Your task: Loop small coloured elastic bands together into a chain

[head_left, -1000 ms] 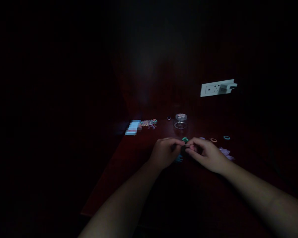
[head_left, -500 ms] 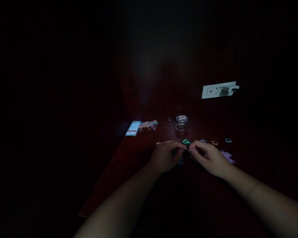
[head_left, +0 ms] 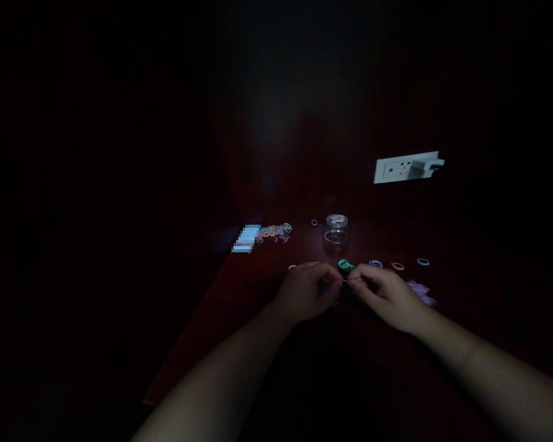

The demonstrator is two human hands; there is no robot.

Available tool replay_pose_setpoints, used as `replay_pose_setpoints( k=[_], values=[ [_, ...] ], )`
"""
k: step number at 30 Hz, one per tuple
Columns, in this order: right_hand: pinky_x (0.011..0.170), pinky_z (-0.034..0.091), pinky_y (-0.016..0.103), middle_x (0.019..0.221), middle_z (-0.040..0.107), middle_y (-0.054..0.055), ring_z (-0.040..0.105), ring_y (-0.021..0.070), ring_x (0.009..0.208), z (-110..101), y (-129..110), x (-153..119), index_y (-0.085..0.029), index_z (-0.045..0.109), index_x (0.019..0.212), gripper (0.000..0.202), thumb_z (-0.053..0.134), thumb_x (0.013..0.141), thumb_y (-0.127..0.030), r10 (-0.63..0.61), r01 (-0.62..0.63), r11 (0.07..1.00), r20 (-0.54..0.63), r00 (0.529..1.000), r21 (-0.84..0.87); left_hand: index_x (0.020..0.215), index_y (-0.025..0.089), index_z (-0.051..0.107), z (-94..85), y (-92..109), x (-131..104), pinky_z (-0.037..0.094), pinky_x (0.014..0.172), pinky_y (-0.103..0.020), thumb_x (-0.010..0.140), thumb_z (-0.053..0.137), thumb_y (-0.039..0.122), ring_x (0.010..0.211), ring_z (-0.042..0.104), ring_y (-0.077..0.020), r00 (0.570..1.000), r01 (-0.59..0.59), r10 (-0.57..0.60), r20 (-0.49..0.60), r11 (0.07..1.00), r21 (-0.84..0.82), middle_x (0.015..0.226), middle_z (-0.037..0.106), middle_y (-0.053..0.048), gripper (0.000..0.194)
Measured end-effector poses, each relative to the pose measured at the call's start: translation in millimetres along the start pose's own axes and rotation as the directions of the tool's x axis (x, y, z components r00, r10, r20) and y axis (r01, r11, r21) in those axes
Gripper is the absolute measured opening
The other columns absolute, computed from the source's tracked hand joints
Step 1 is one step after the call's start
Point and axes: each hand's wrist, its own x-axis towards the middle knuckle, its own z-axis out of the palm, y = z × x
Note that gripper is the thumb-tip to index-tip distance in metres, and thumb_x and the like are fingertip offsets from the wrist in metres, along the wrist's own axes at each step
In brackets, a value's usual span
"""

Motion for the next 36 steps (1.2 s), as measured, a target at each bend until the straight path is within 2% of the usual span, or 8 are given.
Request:
replay_pose_setpoints(
  k=[9,21,36],
  values=[
    [0.058,0.041,0.026,0.069,0.049,-0.002,0.046,0.0128,0.063,1.6,2.0,1.6,-0.018,0.057,0.087,0.015,0.050,0.094,-0.030,-0.012,0.014,0.999,-0.035,0.999,0.044,0.086,0.019,0.066,-0.8,-2.4,-1.3,0.048,0.070,-0.026,0.085,0.058,0.023,0.075,0.062,-0.0137,1.000,-0.021,0.021,0.019,1.000,-0.010,0.081,0.068,-0.001,0.009],
    [0.053,0.038,0.025,0.064,0.046,-0.003,0.042,0.0119,0.059,1.0,-4.0,1.0,-0.019,0.056,0.078,0.016,0.053,0.091,-0.028,-0.003,0.003,1.000,0.001,1.000,0.030,0.086,0.018,0.066,-0.2,-4.0,-0.5,0.050,0.070,-0.027,0.085,0.057,0.022,0.074,0.062,-0.0134,0.999,-0.023,0.024,0.042,0.999,-0.036,0.080,0.068,-0.002,0.010],
    [0.053,0.039,0.024,0.064,0.047,-0.003,0.044,0.0120,0.059,0.7,-3.0,0.0,-0.019,0.055,0.076,0.018,0.053,0.091,-0.029,-0.009,0.008,1.000,0.007,1.000,0.018,0.082,0.018,0.065,-3.1,-5.4,-0.3,0.048,0.065,-0.025,0.084,0.060,0.024,0.071,0.062,-0.0123,0.999,-0.006,0.007,0.037,0.999,-0.032,0.077,0.068,-0.001,0.008]
  ],
)
